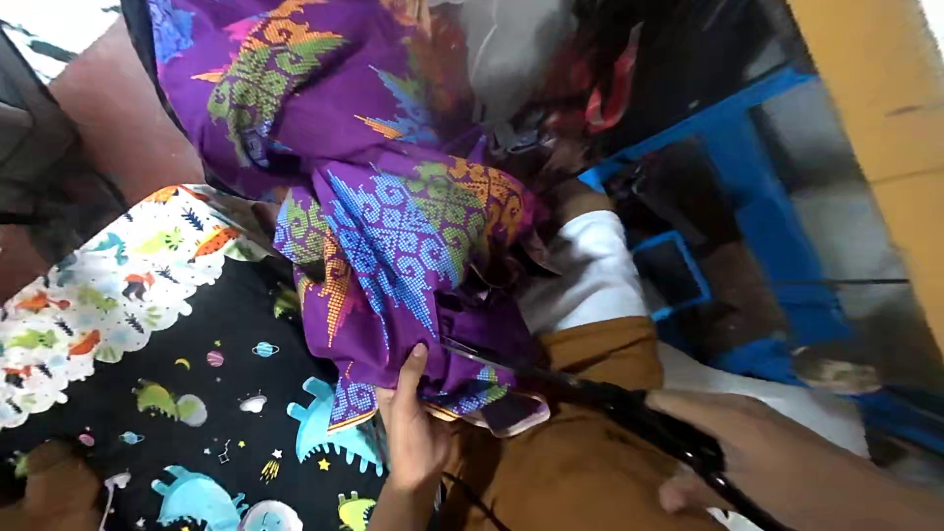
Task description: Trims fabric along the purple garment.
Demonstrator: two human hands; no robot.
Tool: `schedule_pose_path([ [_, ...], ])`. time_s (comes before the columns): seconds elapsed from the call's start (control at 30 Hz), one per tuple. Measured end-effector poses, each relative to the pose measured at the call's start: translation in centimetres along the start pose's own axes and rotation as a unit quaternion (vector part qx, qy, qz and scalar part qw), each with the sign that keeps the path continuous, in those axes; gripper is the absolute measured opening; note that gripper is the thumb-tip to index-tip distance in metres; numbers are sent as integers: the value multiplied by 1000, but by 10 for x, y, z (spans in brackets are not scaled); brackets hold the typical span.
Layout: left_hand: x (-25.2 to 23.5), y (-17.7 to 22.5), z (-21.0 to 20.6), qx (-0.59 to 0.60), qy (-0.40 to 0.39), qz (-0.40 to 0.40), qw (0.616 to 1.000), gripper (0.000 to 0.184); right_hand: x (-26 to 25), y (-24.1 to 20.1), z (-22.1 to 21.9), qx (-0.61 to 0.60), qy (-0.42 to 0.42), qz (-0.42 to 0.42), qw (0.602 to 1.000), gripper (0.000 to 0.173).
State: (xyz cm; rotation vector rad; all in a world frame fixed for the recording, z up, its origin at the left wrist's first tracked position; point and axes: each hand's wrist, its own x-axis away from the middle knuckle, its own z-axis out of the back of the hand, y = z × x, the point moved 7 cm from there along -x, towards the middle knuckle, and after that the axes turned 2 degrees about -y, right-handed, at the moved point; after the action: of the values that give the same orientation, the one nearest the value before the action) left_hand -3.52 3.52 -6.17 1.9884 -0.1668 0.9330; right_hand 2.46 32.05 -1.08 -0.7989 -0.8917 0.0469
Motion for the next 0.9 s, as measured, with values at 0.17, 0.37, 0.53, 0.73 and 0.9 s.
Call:
schedule_pose_path([
  [0.17,0,1,0,-8,5,-5,1000,19,-12,-8,-5,34,37,27,998,81],
  [0.37,1,2,2,-17,9,-6,1000,22,-16,-8,1,59,87,70,992,75],
  [0.53,0,2,3,-22,9,-24,999,24,-19,-6,14,82,109,106,985,75],
  [0.73,0,3,3,-18,3,-30,999,23,-26,-5,32,129,100,113,980,76],
  [0.9,-1,-1,-2,-13,-1,-5,1000,23,-19,-5,19,61,72,69,993,76],
])
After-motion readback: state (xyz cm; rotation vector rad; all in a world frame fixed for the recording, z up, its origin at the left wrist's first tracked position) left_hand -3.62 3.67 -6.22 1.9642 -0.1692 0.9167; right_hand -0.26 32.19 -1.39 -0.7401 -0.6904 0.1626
